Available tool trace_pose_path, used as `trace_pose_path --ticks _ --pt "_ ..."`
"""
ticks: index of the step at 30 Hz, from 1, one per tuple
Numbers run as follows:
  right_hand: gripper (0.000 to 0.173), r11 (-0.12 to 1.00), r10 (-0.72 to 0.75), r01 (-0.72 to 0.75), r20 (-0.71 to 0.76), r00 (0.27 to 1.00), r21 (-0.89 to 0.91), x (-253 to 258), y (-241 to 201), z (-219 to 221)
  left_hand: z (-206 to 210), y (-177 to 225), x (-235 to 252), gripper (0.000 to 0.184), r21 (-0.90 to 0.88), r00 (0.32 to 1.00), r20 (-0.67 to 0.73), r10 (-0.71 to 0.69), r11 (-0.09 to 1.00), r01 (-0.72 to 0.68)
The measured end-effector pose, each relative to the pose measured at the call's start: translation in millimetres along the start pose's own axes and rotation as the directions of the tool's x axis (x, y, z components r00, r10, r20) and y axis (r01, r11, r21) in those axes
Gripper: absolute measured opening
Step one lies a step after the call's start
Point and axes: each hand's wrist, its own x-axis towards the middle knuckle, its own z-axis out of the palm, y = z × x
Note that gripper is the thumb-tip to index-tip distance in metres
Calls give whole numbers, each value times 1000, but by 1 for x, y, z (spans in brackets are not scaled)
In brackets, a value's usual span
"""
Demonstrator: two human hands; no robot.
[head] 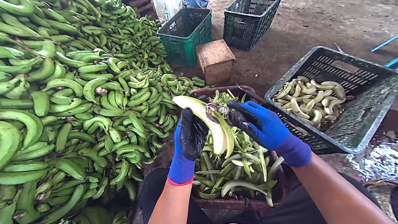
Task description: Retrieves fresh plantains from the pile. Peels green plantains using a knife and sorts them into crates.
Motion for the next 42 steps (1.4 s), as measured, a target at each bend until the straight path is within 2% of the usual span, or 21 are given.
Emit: trace_pose_path --ticks 2,4,5,8,11,13,16,19,21,23,25,28,30,31,33,35,36,37,39,41,42 --pt "54 998 -49 49 -5 999 -49 -1 7 -1 6 0 -5 34 174 989 -103 -105 977 122" --pt "55 988 -75 75 -2 997 -132 -1 14 5 17 -4 -7 38 466 935 -333 -121 841 275" --pt "54 986 -58 58 6 998 -154 -2 16 8 19 -7 -8 36 567 917 -383 -109 756 327" --pt "48 984 166 -158 102 981 -84 0 16 8 16 -8 -14 43 756 932 -314 -183 546 362" --pt "44 900 425 -436 190 885 19 7 21 3 18 -10 -15 50 856 898 -229 -376 362 370" --pt "44 844 524 -536 199 828 4 9 28 6 20 -15 -18 52 878 873 -218 -436 303 371" --pt "41 876 469 -482 200 860 17 6 29 8 13 -17 -14 55 770 848 -379 -371 382 511" --pt "56 978 204 -190 218 954 -82 -6 12 17 -11 -13 -14 38 621 870 -443 -215 626 471" --pt "57 985 -50 73 150 987 -153 -17 11 28 -20 -9 -14 35 322 857 -448 -254 849 420" --pt "49 941 -245 250 51 968 -229 -21 10 32 -20 -1 -8 44 58 823 -450 -347 908 415" --pt "44 906 -312 297 -1 950 -302 -19 9 31 -22 4 -6 44 -41 809 -456 -370 917 396" --pt "50 929 -222 213 3 975 -302 -17 2 30 -13 0 -11 41 122 834 -476 -281 917 379" --pt "51 980 21 -8 65 998 -197 -11 -6 26 1 -5 -18 33 439 881 -449 -147 823 361" --pt "48 976 194 -175 150 970 -130 -5 -8 21 10 -5 -22 38 570 898 -420 -130 732 373" --pt "43 880 463 -473 303 833 -47 10 0 15 17 -5 -24 47 657 912 -359 -197 641 397" --pt "45 781 581 -624 366 727 1 15 16 16 11 -8 -22 47 596 911 -345 -225 697 398" --pt "45 759 604 -651 369 706 5 15 19 16 7 -7 -20 44 519 905 -354 -238 755 401" --pt "42 766 599 -642 357 717 3 13 18 16 3 -4 -16 43 412 894 -376 -245 819 398" --pt "39 874 455 -486 325 829 17 3 13 12 -8 3 -11 46 214 871 -417 -258 904 370" --pt "48 990 133 -143 296 946 13 -10 11 13 -14 11 -10 42 127 859 -452 -240 936 328" --pt "52 999 -39 44 260 965 -14 -14 10 16 -14 13 -10 40 110 849 -470 -241 939 327"
